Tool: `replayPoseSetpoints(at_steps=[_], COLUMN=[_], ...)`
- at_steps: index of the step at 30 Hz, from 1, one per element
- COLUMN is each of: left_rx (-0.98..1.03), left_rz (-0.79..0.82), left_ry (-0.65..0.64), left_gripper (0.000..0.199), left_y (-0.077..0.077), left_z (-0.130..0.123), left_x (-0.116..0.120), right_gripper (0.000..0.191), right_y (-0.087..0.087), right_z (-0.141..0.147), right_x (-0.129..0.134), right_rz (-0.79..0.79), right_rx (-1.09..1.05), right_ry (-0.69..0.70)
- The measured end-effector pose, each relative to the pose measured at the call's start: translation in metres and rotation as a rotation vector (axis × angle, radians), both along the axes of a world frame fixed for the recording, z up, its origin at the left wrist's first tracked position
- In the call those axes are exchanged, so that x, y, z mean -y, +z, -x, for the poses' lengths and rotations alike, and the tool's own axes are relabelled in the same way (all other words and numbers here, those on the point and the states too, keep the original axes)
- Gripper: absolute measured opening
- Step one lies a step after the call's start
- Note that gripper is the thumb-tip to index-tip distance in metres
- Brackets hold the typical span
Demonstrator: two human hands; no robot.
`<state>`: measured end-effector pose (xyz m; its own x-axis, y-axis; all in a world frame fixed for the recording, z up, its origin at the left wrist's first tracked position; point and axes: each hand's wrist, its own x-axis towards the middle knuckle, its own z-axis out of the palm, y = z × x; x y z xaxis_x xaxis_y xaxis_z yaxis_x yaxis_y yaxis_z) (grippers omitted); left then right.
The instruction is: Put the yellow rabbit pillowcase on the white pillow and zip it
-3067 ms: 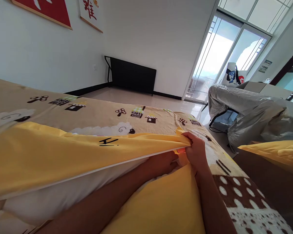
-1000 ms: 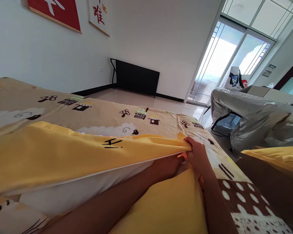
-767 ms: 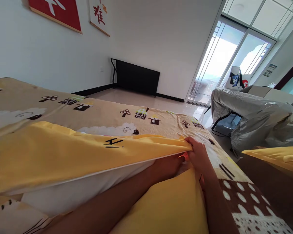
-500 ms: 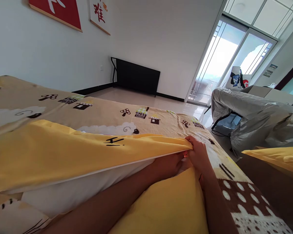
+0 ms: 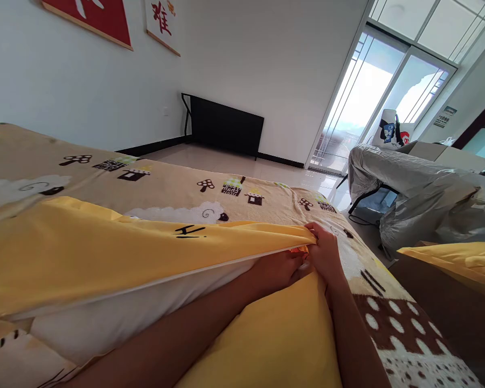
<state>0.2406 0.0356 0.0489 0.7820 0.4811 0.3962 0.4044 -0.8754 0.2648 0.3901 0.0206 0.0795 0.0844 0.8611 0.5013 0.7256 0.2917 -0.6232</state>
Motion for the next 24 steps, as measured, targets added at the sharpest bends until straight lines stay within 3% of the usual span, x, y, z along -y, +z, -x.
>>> replayPoseSetpoints(at_steps=[6, 13, 24], left_rx=[-0.005, -0.140, 0.007], left_rz=[-0.028, -0.201, -0.118], left_ry=[-0.007, 0.046, 0.093], left_gripper=[0.028, 0.035, 0.032], left_y=[-0.0028, -0.0011, 0.0025], left_z=[-0.0017, -0.0024, -0.0033], left_x=[-0.0004, 0.0044, 0.0063], right_gripper=[0.027, 0.025, 0.020], right_y=[0.0007, 0.0012, 0.0015], right_z=[-0.0011, -0.0014, -0.0049], right_x=[-0.0002, 0.0001, -0.0010], right_rz=[0.018, 0.051, 0.113], right_rx=[0.005, -0.018, -0.144], right_ry=[0.004, 0.021, 0.171])
